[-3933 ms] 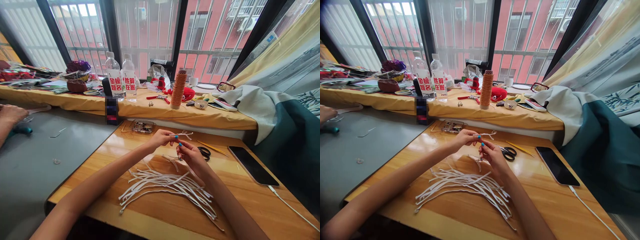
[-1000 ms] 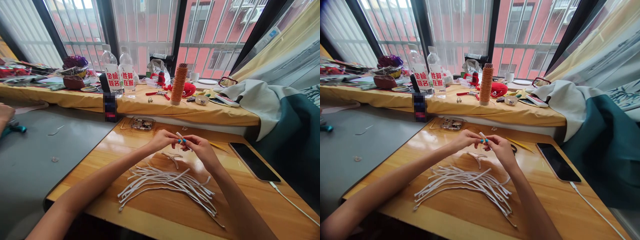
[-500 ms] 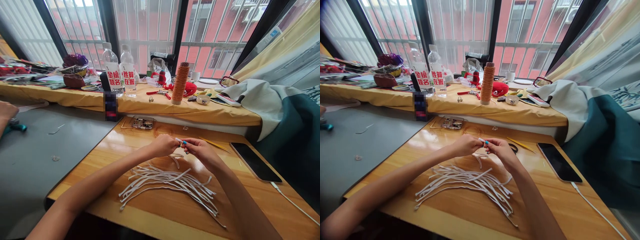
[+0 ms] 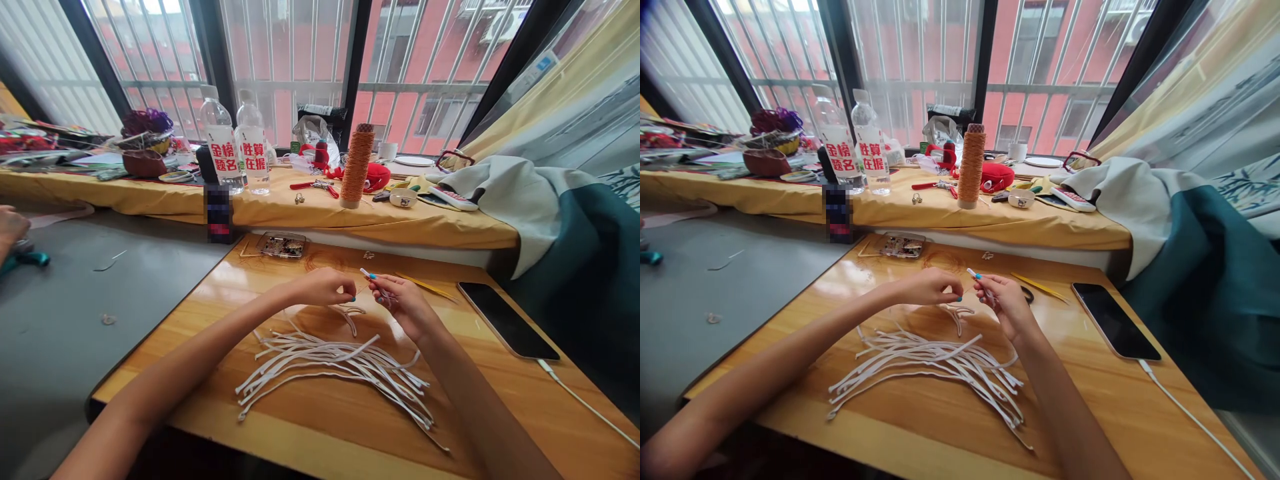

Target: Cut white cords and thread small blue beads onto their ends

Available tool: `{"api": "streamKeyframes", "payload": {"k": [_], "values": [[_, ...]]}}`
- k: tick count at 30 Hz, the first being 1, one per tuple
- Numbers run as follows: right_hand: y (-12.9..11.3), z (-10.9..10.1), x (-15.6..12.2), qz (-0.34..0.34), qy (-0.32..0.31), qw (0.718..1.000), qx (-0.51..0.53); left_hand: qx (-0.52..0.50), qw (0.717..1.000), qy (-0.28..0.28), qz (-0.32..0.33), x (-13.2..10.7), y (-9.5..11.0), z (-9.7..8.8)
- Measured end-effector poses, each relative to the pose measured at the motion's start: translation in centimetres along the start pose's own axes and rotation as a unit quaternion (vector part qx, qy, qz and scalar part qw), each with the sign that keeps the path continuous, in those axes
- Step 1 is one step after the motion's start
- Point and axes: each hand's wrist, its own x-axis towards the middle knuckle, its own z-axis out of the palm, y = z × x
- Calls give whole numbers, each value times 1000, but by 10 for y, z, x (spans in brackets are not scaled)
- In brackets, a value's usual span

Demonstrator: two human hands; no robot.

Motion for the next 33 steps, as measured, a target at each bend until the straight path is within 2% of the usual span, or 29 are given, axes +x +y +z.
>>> {"api": "streamKeyframes", "payload": {"k": [3,6,10,14,16,20,24,26,28,33], "values": [[3,0,0,-2,17,1000,12,24,999,-28,0,-1,-1,3],[5,0,1,-19,47,998,29,61,998,-15,17,-4,3,4],[4,0,1,-6,73,995,71,137,985,71,80,-7,9,4],[1,2,0,32,91,988,120,245,943,187,127,-10,1,7],[0,3,0,56,86,985,140,284,923,214,145,-10,-6,10],[-2,5,-2,90,56,982,157,315,915,200,153,-8,-14,16],[-4,6,-4,109,48,979,166,301,931,191,79,-8,-14,19],[-4,6,-4,120,48,977,168,310,930,182,71,-9,-14,19],[-3,4,-3,119,42,979,160,331,923,170,96,-10,-14,18],[6,0,1,65,15,991,115,384,888,147,204,-13,-5,19]]}}
